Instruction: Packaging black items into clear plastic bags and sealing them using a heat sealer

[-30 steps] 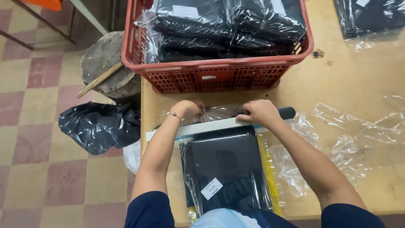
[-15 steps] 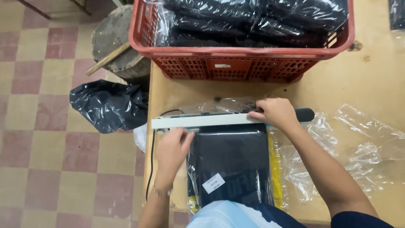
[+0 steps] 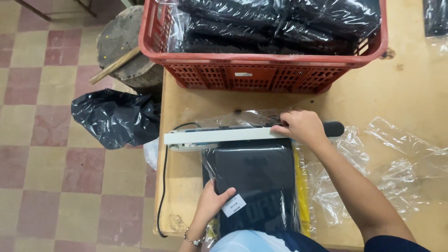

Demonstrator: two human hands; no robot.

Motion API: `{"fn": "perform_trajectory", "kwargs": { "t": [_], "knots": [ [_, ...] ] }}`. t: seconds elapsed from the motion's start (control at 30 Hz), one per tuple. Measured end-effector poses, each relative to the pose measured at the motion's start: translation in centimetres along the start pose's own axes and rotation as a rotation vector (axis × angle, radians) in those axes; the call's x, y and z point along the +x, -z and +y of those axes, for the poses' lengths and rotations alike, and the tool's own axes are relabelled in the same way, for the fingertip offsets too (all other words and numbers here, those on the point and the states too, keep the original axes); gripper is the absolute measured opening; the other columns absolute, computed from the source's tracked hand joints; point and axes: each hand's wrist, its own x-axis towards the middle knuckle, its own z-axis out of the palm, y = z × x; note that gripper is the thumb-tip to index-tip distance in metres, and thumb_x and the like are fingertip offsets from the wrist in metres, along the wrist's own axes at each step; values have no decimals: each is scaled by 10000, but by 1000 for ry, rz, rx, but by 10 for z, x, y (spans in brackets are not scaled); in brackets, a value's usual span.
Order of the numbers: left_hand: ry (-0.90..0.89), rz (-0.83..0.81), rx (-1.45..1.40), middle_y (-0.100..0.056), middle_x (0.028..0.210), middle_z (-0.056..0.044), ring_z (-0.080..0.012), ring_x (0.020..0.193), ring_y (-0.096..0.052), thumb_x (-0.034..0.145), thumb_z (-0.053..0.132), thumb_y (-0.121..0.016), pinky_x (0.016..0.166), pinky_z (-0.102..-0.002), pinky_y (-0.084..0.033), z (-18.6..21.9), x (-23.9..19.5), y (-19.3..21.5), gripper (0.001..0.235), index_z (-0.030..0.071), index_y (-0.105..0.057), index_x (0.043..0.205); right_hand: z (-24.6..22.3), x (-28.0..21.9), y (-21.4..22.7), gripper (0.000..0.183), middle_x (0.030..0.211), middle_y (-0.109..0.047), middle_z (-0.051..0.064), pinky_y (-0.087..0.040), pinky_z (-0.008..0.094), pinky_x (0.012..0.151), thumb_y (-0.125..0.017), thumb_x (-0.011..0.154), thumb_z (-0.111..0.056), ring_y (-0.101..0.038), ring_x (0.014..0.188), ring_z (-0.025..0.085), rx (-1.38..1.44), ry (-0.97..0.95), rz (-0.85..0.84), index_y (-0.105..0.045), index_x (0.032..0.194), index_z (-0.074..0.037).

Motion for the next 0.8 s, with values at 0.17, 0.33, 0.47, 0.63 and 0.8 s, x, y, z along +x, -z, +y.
{"fn": "perform_trajectory", "kwargs": {
  "t": [0.17,0.33,0.47,0.63,0.8],
  "knots": [
    [27,40,-17,-582,1348,-51,-212,1285,-589,723,537,-795,1086,-378,-496,-9,9,-10,741,208,-603,1359,0,0,-3,578,665,-662,-17,-457,349,505,-607,902,-724,-642,594,181,-3,20,29,-642,738,-171],
    [62,0,-381,-723,1296,-42,-171,1176,-696,670,299,-879,1017,-323,-555,-13,19,-18,780,157,-568,1371,2,1,-7,581,710,-682,-12,-466,363,511,-586,897,-736,-650,620,197,11,15,14,-634,756,-173],
    [97,-38,-441,-782,1210,-59,-183,1091,-738,673,243,-888,965,-316,-582,7,12,-16,678,136,-663,1303,3,2,-8,560,721,-697,-13,-456,384,519,-613,879,-729,-667,644,217,12,2,31,-630,740,-187],
    [94,-33,-605,-761,1184,-87,-194,1048,-724,691,92,-850,919,-318,-587,0,17,-22,670,112,-626,1322,4,2,-11,557,742,-700,-15,-440,394,509,-609,885,-721,-661,667,222,17,7,50,-611,727,-186],
    [64,-32,-716,-750,1171,-115,-219,1029,-719,672,100,-865,899,-344,-594,-7,19,-28,676,87,-623,1302,2,1,-7,556,731,-693,-18,-444,382,511,-610,889,-715,-655,659,210,21,-7,29,-616,725,-185]
  ]
}}
